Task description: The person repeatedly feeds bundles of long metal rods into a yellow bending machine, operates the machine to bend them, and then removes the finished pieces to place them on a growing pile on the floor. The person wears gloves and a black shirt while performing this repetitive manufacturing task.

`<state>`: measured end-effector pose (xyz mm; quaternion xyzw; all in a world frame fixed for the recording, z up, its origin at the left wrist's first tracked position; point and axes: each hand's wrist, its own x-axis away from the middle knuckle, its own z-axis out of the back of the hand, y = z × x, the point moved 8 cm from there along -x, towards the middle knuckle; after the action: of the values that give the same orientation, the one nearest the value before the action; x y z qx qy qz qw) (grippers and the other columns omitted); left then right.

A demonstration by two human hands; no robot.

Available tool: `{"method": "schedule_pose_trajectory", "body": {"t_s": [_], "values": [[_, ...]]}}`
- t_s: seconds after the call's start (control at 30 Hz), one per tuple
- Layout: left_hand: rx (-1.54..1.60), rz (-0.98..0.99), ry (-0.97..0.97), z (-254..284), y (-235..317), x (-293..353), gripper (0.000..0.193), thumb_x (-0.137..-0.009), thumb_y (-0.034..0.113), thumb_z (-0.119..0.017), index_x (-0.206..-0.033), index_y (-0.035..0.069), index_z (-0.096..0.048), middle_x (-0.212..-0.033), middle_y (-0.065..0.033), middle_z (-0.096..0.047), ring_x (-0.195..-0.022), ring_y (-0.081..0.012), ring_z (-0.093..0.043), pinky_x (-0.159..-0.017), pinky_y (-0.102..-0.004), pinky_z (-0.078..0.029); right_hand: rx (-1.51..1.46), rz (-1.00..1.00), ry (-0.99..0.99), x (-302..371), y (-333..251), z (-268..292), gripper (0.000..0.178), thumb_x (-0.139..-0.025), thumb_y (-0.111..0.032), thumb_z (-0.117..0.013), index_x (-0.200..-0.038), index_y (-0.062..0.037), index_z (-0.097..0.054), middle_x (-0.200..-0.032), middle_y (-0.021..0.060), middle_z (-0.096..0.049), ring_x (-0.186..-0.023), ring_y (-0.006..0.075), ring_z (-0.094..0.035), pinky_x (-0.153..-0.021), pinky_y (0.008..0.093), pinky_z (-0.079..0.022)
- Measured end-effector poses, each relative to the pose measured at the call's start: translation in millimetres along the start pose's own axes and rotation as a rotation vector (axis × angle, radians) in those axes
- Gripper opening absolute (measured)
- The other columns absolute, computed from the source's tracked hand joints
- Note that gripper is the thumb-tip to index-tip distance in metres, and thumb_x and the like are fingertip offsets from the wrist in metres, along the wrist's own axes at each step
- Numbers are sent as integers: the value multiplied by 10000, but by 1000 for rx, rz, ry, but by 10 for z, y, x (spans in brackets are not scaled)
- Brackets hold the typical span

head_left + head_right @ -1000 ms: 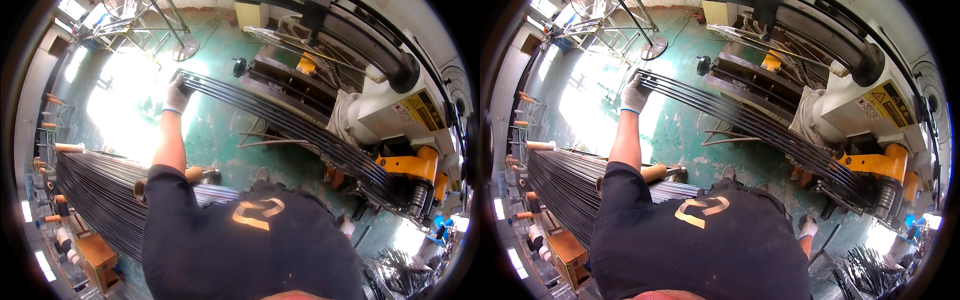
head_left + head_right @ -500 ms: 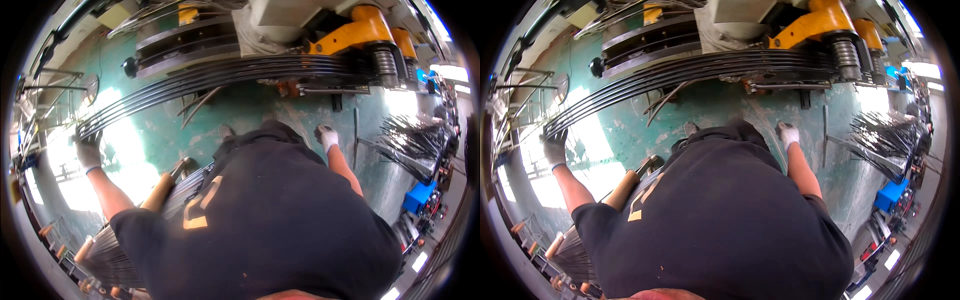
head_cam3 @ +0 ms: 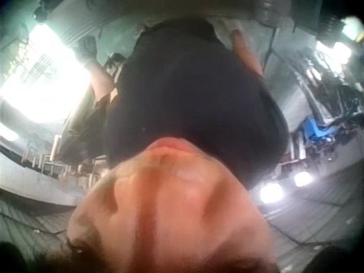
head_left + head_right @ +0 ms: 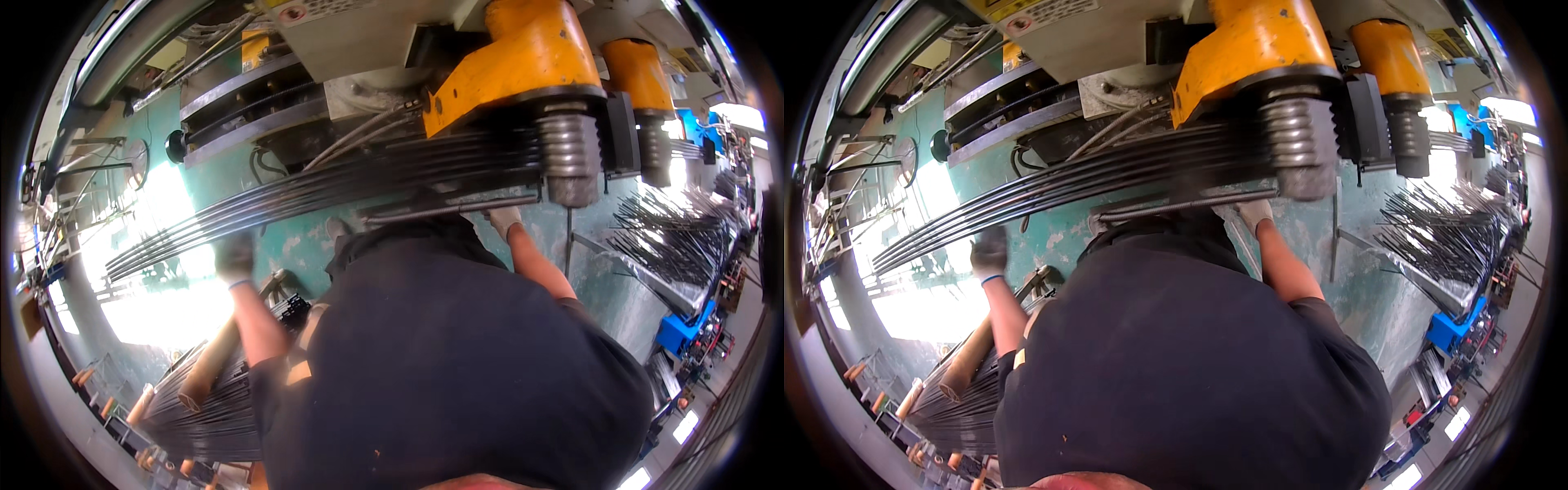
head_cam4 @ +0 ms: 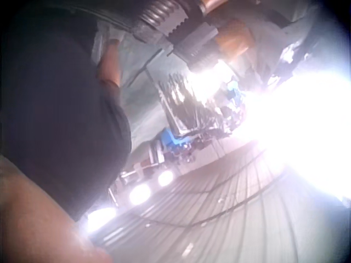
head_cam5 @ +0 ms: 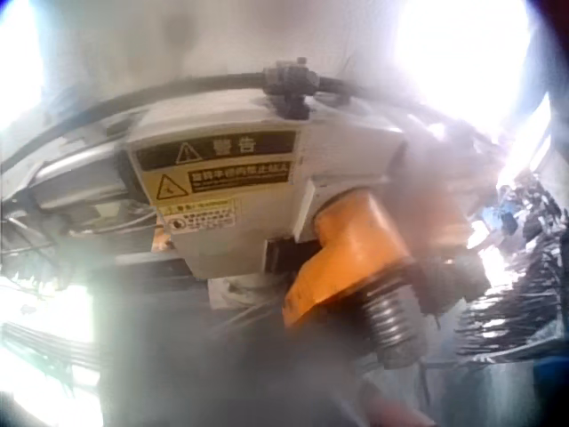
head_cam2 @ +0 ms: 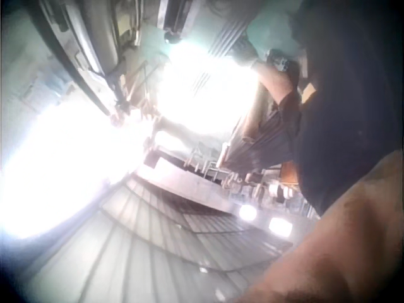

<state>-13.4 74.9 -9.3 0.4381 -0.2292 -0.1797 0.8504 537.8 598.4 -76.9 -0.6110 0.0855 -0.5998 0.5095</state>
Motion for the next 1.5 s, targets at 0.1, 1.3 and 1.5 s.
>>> {"method": "schedule_pose_trajectory", "body": {"t_s": [0.1, 1.3, 1.5], "values": [[-1187, -461, -181, -1490, 986, 216, 448, -1040, 383, -459, -1398, 146, -586, -1498, -53, -548, -1429, -209, -454, -1210, -420, -333, 66, 103, 17, -309, -157, 375, 347, -955, -324, -690, -1050, 5, -744, -878, 122, -748, -829, 237, -712, -786, 395, -559], [1342, 76, -275, -1133, 1887, 484, 483, -1076, 405, -455, -1369, 27, -518, -1492, -186, -456, -1362, -384, -419, -1209, -528, -291, -465, 681, 500, 1274, -1737, 1031, 356, -1016, -255, -663, -1195, 53, -671, -1036, 76, -729, -932, 159, -648, -867, 304, -505], [1012, -290, -73, -889, 3043, 585, 652, -1069, 514, -452, -1520, 44, -452, -1539, -185, -485, -1385, -361, -465, -1223, -544, -280, -772, 773, 550, 1559, -2541, 1220, 368, -1048, -231, -591, -1271, 57, -645, -1181, 114, -692, -1095, 194, -636, -960, 335, -495]]}}
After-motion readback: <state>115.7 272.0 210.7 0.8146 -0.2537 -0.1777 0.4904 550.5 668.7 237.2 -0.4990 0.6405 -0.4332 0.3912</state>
